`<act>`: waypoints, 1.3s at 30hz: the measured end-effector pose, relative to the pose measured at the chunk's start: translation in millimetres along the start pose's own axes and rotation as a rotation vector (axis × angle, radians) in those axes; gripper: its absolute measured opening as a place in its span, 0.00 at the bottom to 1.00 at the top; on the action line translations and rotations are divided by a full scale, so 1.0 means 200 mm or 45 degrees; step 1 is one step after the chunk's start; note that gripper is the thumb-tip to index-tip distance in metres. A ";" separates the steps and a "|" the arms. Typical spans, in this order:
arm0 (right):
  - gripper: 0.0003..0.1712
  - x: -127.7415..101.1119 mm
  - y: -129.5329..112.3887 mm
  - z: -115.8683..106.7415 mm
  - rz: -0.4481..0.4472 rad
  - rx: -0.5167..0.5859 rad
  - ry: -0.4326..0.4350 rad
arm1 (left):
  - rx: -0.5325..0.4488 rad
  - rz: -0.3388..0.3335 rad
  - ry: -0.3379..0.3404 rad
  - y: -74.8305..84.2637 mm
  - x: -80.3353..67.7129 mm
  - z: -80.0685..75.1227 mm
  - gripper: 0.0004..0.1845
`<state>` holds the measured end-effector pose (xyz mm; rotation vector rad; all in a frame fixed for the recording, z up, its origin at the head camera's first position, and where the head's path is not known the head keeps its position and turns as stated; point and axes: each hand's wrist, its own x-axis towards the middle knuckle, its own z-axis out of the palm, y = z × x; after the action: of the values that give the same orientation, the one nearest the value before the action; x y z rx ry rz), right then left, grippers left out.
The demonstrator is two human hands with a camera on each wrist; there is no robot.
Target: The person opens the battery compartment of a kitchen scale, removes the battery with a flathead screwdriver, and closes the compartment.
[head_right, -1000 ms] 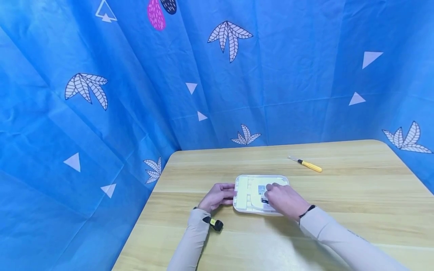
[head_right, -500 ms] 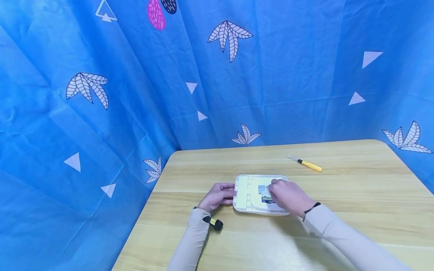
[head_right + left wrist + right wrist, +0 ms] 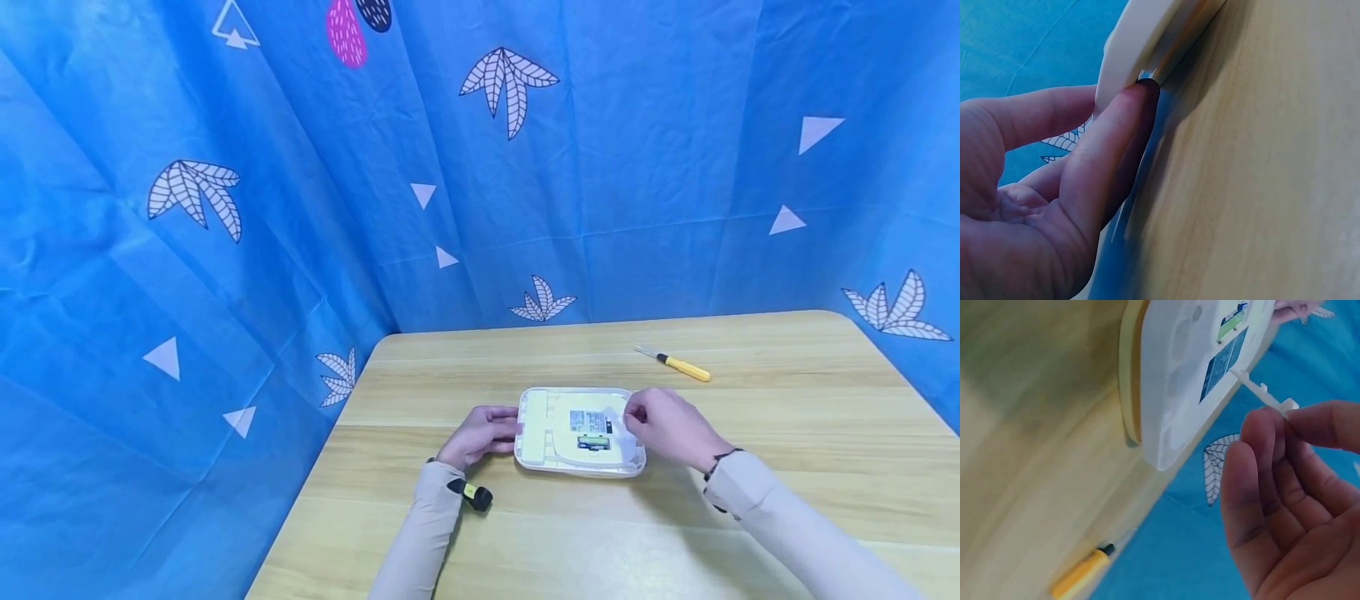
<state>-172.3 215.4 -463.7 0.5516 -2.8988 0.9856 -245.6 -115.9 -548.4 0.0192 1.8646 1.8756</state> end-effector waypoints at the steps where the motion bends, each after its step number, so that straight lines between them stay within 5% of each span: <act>1: 0.09 -0.01 0.01 0.00 0.007 0.025 -0.001 | 0.002 -0.001 0.000 0.00 0.00 0.00 0.25; 19: 0.14 -0.17 0.30 -0.08 0.382 0.434 -0.189 | 0.002 -0.012 -0.002 0.00 0.00 0.00 0.25; 39: 0.18 -0.32 0.52 -0.05 0.481 0.712 -0.381 | 0.002 -0.017 -0.002 0.01 0.00 0.00 0.25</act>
<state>-148.2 317.5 -525.5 0.1619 -3.0257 1.9506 -245.5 -116.7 -547.2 0.0085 1.8606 1.8648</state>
